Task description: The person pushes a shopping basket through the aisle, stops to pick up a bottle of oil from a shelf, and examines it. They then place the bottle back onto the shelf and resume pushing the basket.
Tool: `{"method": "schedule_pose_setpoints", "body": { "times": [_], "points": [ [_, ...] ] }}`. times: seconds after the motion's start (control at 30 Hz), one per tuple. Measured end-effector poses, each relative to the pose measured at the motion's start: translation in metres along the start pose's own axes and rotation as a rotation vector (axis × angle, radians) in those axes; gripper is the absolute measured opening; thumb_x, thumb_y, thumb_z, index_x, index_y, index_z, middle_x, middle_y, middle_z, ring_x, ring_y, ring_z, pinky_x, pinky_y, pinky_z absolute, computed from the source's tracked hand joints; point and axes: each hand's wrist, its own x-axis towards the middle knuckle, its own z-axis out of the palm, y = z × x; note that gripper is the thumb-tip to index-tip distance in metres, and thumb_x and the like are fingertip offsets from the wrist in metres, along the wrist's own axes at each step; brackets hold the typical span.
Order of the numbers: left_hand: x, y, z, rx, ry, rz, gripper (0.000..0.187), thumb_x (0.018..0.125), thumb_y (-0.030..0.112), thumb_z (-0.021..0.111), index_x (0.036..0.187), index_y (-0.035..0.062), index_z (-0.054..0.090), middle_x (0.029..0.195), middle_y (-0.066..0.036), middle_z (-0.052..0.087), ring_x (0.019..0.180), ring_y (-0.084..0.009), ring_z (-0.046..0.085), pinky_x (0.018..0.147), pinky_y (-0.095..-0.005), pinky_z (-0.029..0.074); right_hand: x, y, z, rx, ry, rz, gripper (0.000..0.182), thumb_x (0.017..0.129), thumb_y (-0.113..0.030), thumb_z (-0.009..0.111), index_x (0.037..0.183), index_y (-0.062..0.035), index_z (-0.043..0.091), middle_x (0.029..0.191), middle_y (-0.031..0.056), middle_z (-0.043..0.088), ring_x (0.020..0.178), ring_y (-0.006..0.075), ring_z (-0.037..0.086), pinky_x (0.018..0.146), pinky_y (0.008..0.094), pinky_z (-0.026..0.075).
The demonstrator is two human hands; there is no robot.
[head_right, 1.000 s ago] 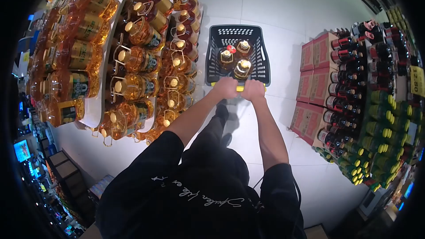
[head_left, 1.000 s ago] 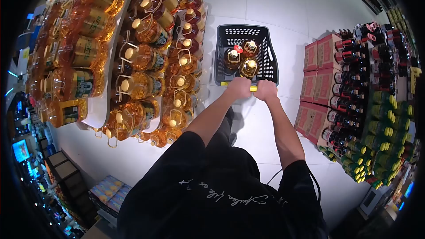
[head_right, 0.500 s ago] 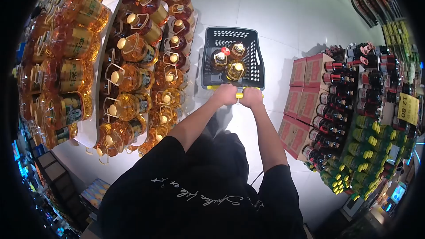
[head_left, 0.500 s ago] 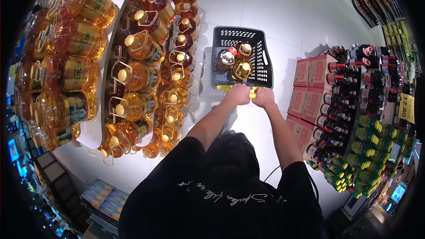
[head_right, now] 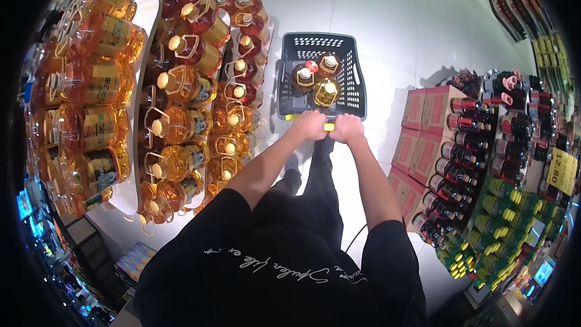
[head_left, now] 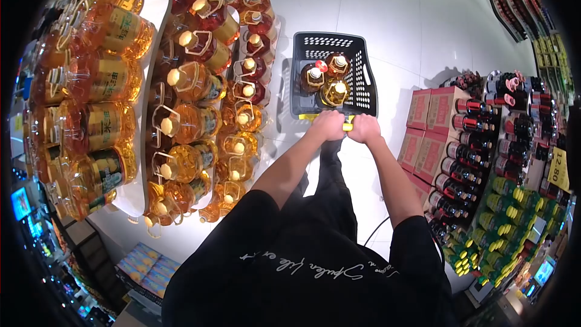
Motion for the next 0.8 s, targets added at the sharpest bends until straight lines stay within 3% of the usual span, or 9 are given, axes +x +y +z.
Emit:
{"method": "schedule_pose_setpoints", "body": {
  "times": [0.2,0.33,0.47,0.8],
  "points": [
    [0.054,-0.019,-0.032,0.044,-0.076,-0.041,0.022,0.065,0.016,0.064,0.078,0.001,0.072,0.082,-0.023,0.068,0.082,-0.038,0.068,0.08,-0.0448,0.054,0.053,0.011,-0.032,0.028,0.006,0.012,0.037,0.07,-0.037,0.06,0.075,-0.0019,0.072,0.079,0.0194,0.069,0.077,0.0323,0.07,0.072,0.0403,0.055],
    [0.09,-0.029,-0.057,0.07,-0.054,-0.04,0.024,0.064,0.021,0.063,0.076,0.0019,0.072,0.079,-0.024,0.067,0.08,-0.0396,0.067,0.078,-0.0464,0.054,0.093,0.02,-0.059,-0.032,-0.106,-0.023,0.037,0.071,-0.035,0.058,0.089,-0.0047,0.071,0.091,0.0159,0.071,0.087,0.0277,0.07,0.078,0.0374,0.055],
    [0.126,-0.045,-0.075,0.07,-0.095,-0.116,0.026,0.066,0.023,0.062,0.079,0.0021,0.072,0.082,-0.025,0.067,0.081,-0.0412,0.066,0.078,-0.0471,0.053,0.133,0.029,-0.08,-0.023,-0.13,-0.058,0.04,0.074,-0.037,0.058,0.094,-0.0048,0.07,0.095,0.0155,0.071,0.09,0.0265,0.07,0.081,0.0367,0.054],
    [0.207,-0.061,-0.147,0.059,-0.271,-0.314,0.041,0.071,0.037,0.064,0.083,-0.0006,0.072,0.094,-0.023,0.069,0.092,-0.0383,0.066,0.084,-0.0433,0.053,0.215,0.048,-0.138,0.044,-0.09,-0.161,0.035,0.077,-0.031,0.055,0.093,-0.0036,0.069,0.097,0.0175,0.07,0.092,0.0278,0.069,0.08,0.037,0.054]
  ]
}}
